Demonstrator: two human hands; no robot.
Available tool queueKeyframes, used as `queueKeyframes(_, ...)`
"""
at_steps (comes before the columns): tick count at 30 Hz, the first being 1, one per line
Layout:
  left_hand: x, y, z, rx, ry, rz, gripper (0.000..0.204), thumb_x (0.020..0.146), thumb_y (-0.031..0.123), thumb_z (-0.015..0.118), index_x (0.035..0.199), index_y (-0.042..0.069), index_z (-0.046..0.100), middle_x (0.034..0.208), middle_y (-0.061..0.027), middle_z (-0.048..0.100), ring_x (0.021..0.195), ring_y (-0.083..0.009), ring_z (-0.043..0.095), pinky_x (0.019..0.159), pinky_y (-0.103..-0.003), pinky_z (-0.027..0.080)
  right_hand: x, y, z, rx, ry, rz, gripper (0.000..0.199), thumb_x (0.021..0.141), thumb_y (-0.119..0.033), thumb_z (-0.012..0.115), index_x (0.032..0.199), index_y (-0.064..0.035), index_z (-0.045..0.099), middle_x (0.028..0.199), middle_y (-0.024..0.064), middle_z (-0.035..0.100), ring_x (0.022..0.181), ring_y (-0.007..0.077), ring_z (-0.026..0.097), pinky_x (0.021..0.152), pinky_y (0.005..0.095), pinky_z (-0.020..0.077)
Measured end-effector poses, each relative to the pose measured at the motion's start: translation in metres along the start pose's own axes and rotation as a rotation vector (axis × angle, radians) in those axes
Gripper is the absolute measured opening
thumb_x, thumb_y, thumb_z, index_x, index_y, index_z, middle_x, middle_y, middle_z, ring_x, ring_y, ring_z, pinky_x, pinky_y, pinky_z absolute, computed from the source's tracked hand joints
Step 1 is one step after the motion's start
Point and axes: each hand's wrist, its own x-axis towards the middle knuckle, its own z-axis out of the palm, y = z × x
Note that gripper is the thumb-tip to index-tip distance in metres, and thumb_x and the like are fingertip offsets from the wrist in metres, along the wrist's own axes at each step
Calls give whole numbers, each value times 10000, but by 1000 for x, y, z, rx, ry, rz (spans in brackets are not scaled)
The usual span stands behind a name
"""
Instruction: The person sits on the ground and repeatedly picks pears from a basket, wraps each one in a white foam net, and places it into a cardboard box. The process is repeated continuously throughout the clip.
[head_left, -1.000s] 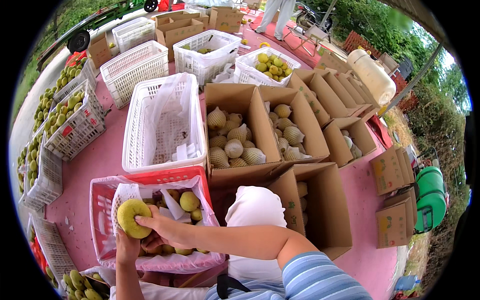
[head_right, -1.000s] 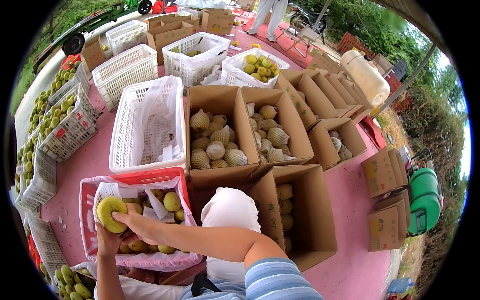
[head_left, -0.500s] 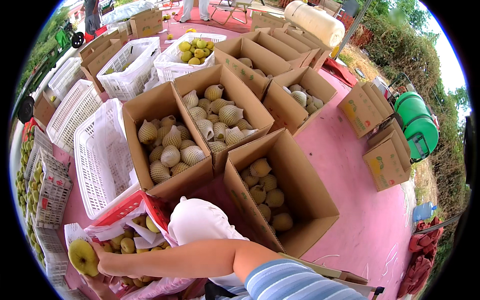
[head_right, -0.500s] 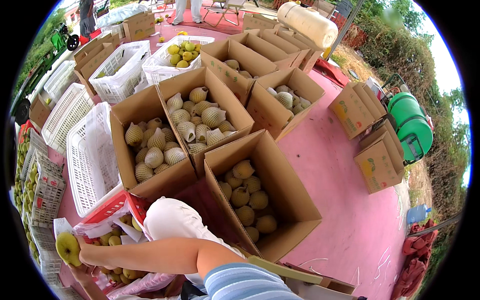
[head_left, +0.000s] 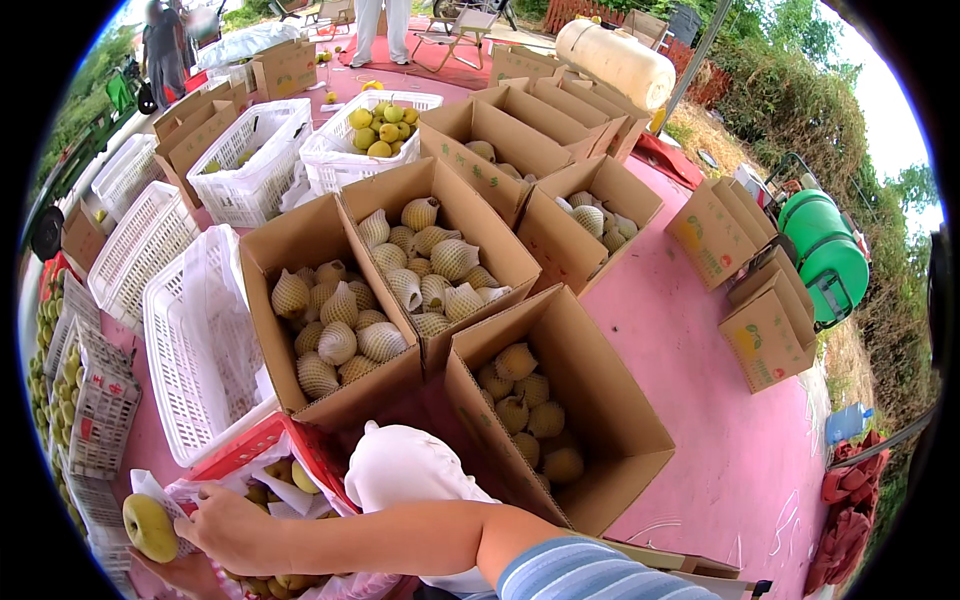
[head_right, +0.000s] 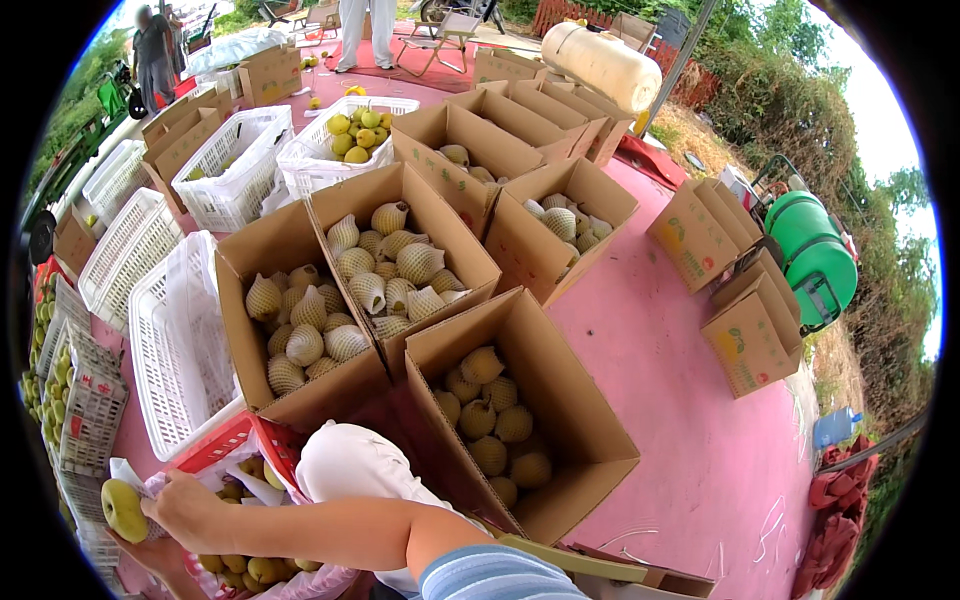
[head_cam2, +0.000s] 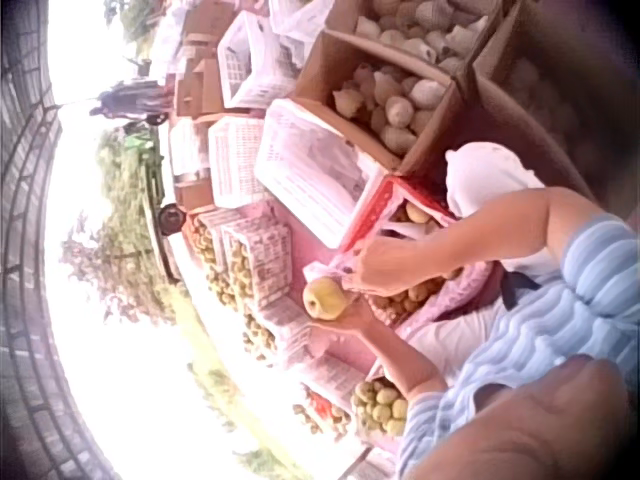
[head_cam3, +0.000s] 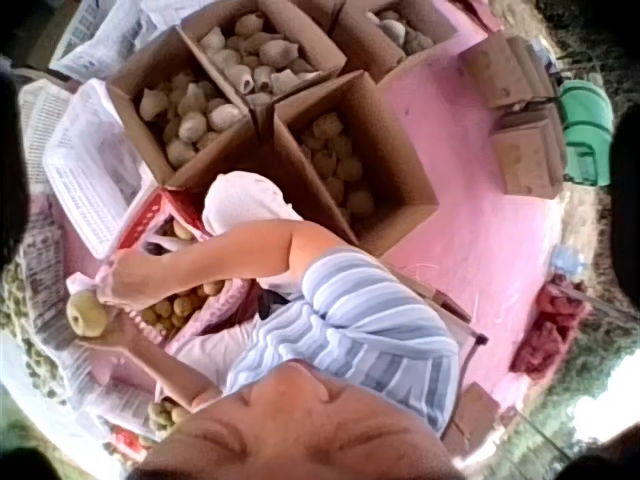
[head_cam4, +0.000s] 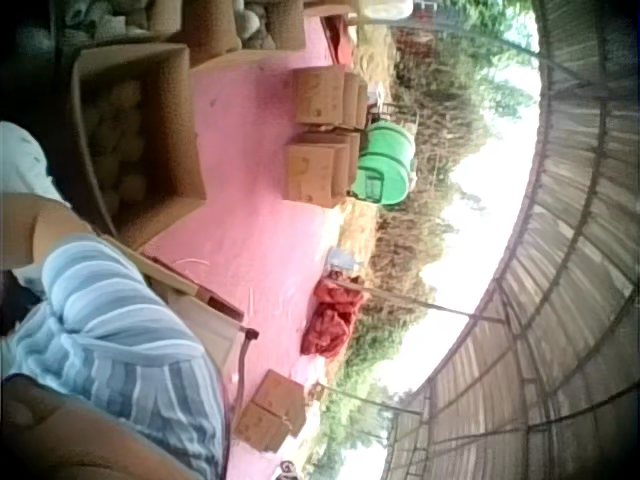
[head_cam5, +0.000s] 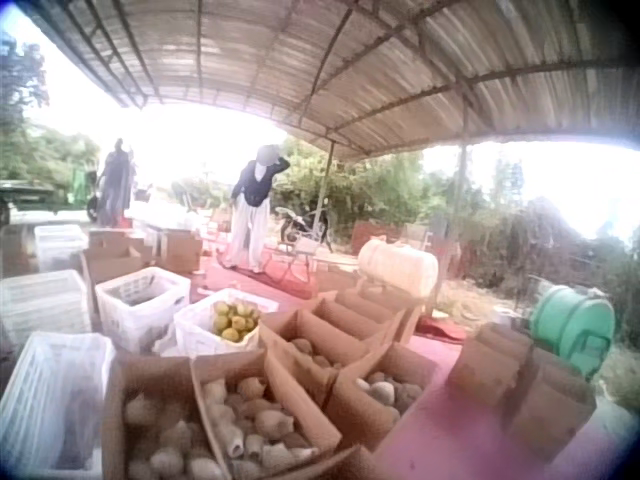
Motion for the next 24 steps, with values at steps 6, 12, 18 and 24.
queueKeyframes(6, -11, 4, -3, -26, -238, -32, 690, 893, 442, 570, 1404, 63, 304, 1384, -158, 446, 1250, -339, 474, 1035, -483, 415, -9, 10, 4, -124, 231, -106, 146, 784, -135, 561, 894, -46, 596, 726, 71, 646, 773, 226, 632, 898, 366, 401)
queueKeyframes(12, -37, 7, 33, 107, -216, 15, 783, 785, 659, 572, 1326, 96, 517, 1320, -156, 542, 1246, -369, 488, 1055, -570, 385, -7, 3, -7, -84, -179, -1, 153, 810, -147, 548, 934, -75, 604, 768, 61, 643, 872, 221, 621, 871, 355, 397)
queueKeyframes(18, -28, 8, 14, 190, -426, 96, 685, 830, 338, 661, 1375, 47, 369, 1360, -172, 477, 1189, -307, 528, 998, -454, 451, -9, 0, -13, -85, -195, -107, 110, 794, -133, 549, 872, -101, 619, 678, 59, 647, 681, 247, 641, 844, 360, 406)
queueKeyframes(24, 15, -10, -46, 754, -297, 712, 931, 751, -18, 718, 1481, 50, 145, 1402, -180, 416, 1219, -295, 505, 995, -427, 468, -21, 10, 9, -77, -128, -101, 87, 791, -155, 573, 799, -96, 637, 650, 84, 647, 674, 268, 647, 859, 383, 417)
